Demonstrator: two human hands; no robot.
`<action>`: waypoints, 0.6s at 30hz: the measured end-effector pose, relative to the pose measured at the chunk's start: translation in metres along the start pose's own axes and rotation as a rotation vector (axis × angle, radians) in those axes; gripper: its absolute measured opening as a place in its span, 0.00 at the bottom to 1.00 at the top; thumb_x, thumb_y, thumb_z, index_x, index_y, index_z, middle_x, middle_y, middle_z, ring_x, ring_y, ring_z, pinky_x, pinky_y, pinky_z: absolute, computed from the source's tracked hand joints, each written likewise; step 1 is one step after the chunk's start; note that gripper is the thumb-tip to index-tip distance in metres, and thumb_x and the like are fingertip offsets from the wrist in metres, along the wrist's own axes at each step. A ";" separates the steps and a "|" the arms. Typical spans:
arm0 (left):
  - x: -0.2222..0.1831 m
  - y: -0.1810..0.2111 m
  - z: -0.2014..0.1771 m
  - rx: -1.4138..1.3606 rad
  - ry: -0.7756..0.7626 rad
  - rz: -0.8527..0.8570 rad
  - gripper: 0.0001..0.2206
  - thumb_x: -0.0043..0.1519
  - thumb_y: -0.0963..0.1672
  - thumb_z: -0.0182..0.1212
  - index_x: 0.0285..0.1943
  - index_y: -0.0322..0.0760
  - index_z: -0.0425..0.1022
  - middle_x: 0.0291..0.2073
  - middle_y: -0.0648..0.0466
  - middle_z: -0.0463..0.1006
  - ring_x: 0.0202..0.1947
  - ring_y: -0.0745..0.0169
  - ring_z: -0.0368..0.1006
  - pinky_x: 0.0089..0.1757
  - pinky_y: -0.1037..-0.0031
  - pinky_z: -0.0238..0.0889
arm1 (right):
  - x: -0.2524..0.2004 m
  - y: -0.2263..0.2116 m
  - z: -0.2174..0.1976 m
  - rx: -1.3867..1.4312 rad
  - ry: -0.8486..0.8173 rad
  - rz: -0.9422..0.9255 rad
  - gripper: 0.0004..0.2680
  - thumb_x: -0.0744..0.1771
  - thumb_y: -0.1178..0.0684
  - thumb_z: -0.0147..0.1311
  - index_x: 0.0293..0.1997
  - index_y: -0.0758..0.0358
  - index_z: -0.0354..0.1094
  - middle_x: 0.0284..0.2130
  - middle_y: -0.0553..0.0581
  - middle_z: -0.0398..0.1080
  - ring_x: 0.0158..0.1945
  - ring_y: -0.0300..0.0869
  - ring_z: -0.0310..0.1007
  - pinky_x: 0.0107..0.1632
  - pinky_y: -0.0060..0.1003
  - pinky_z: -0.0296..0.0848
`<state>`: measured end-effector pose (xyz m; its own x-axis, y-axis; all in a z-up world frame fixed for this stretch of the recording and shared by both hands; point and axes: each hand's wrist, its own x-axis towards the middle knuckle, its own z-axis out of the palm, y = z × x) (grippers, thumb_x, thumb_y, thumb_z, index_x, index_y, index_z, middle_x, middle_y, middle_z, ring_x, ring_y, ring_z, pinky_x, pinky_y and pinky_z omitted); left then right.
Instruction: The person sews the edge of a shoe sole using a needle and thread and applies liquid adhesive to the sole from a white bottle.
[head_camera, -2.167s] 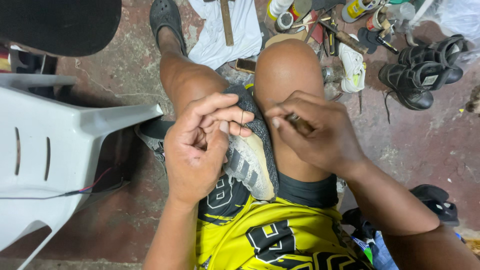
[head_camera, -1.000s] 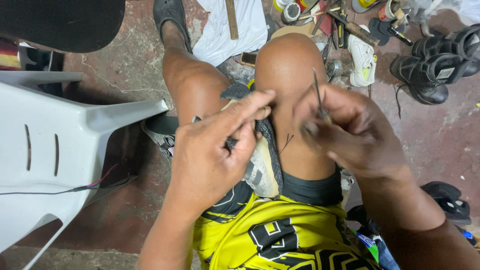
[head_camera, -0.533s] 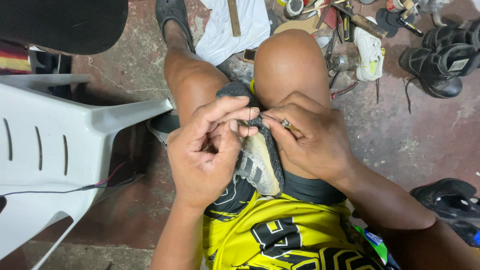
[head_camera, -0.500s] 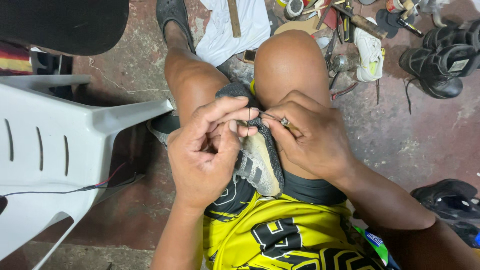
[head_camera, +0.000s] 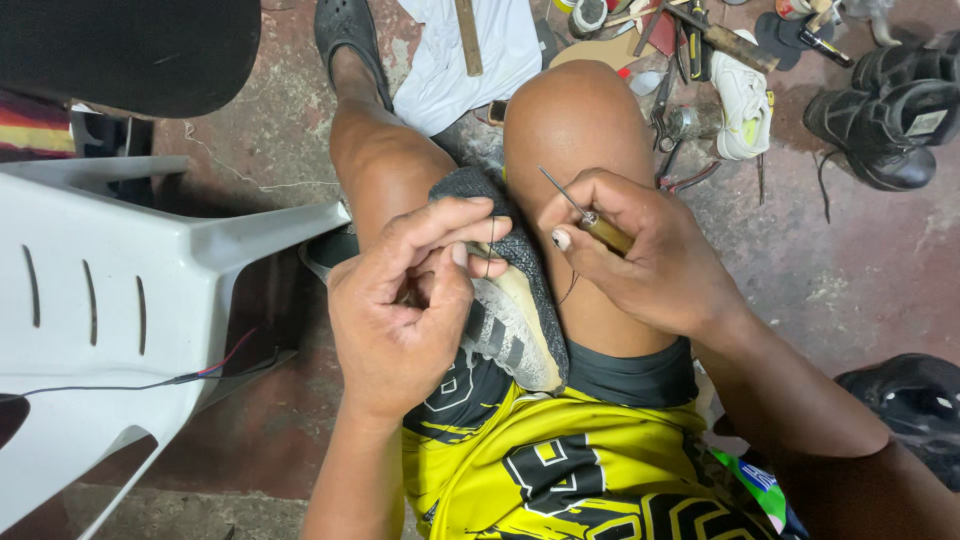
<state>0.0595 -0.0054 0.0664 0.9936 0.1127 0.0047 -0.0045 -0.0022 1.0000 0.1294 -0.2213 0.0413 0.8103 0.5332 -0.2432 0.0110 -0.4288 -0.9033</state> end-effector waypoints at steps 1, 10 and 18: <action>-0.001 -0.001 0.000 -0.023 -0.001 -0.007 0.16 0.67 0.30 0.48 0.61 0.24 0.73 0.50 0.43 0.83 0.45 0.67 0.81 0.51 0.75 0.78 | -0.003 -0.001 0.000 -0.001 0.019 -0.003 0.03 0.70 0.59 0.52 0.47 0.64 0.68 0.28 0.49 0.68 0.32 0.33 0.67 0.36 0.31 0.69; -0.001 -0.003 -0.002 -0.006 0.018 -0.032 0.15 0.67 0.30 0.48 0.60 0.24 0.74 0.49 0.42 0.84 0.44 0.66 0.81 0.49 0.76 0.77 | -0.009 0.000 -0.015 -0.345 0.041 -0.240 0.06 0.68 0.59 0.52 0.48 0.61 0.72 0.34 0.56 0.71 0.32 0.45 0.75 0.34 0.38 0.71; 0.009 0.024 0.002 0.316 -0.067 0.064 0.17 0.66 0.32 0.54 0.62 0.32 0.76 0.46 0.49 0.85 0.39 0.71 0.84 0.45 0.80 0.78 | -0.004 0.001 -0.021 -0.282 -0.076 -0.260 0.06 0.68 0.59 0.53 0.48 0.60 0.73 0.31 0.55 0.70 0.31 0.42 0.76 0.33 0.36 0.71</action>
<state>0.0682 -0.0064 0.0907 0.9977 0.0371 0.0572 -0.0425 -0.3163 0.9477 0.1381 -0.2394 0.0483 0.7135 0.6986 -0.0537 0.3799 -0.4501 -0.8082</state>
